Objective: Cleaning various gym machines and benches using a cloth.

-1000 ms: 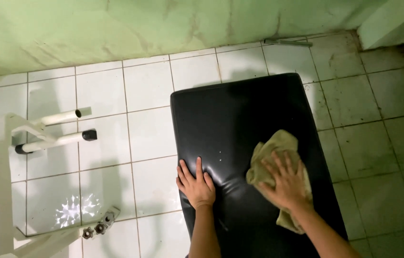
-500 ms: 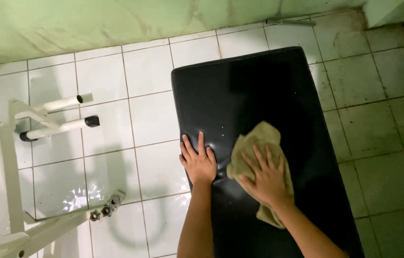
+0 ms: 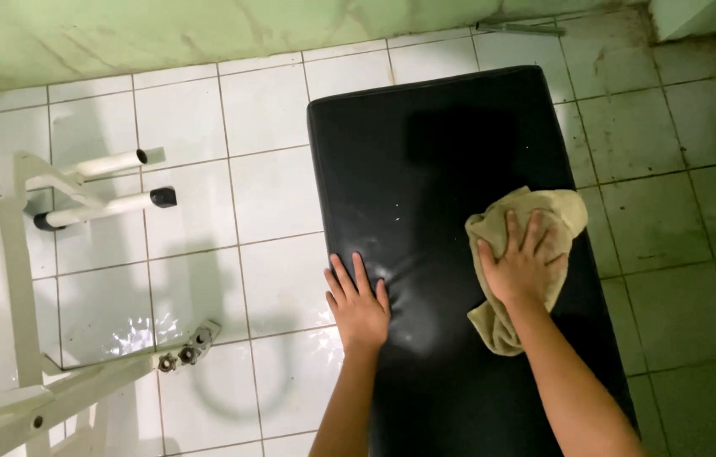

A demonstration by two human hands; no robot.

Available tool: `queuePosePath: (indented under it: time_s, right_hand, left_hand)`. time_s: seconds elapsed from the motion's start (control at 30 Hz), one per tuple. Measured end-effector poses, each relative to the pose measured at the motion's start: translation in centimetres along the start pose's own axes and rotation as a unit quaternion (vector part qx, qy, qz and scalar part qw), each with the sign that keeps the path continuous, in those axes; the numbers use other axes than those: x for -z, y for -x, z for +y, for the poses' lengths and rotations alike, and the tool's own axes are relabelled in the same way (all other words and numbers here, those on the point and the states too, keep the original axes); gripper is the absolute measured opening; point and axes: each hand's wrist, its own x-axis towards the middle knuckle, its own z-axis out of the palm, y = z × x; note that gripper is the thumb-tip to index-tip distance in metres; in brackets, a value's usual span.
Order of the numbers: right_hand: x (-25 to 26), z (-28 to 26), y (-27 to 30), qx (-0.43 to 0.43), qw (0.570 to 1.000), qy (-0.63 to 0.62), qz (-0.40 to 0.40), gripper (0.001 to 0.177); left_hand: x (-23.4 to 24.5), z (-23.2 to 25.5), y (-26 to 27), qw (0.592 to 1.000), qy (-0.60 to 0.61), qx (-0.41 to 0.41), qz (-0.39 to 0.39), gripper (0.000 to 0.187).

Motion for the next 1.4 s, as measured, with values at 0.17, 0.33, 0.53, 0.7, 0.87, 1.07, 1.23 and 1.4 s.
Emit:
queuePosePath:
  time_s: [0.17,0.33,0.53,0.7,0.87,1.07,1.23,1.4]
  right_hand:
    - [0.4,-3.1,6.9,0.171,0.983,0.027,0.065,0.085]
    - [-3.8,3.4,11.4,0.321,0.929,0.077,0.170,0.088]
    - [-2.9,7.9,7.5,0.324,0.926,0.032,0.190,0.090]
    - [0.0,3.9,3.3,0.043,0.989,0.036,0.139,0.094]
    - [-0.8,-3.3,6.0,0.094,0.988,0.001,0.119,0.092]
    - [-3.3,-4.8,14.3,0.341,0.919,0.061,0.186,0.089]
    - [-3.1,1.3,14.7,0.407,0.896,0.042,0.172,0.084]
    - [-1.2,3.8,9.4,0.298,0.916,0.079,0.256,0.080]
  left_hand:
    - [-0.5,0.2,6.9,1.000,-0.008,0.016,0.020,0.078]
    - [-1.5,-0.3,14.9,0.999,-0.021,0.026,-0.012,0.083]
    - [-2.7,-0.7,18.9,0.999,-0.035,0.013,0.040,0.086]
    - [-4.4,-1.1,19.4,0.995,-0.095,0.001,0.037,0.092]
    - [-4.8,-1.1,19.4,0.994,-0.084,0.013,0.062,0.091]
    - [-4.7,-0.7,19.5,0.993,0.035,0.018,0.110,0.084]
    - [-4.5,-0.5,19.7,0.993,0.050,0.026,0.106,0.082]
    - [-5.1,-0.5,19.7,0.995,0.008,0.037,0.088,0.085]
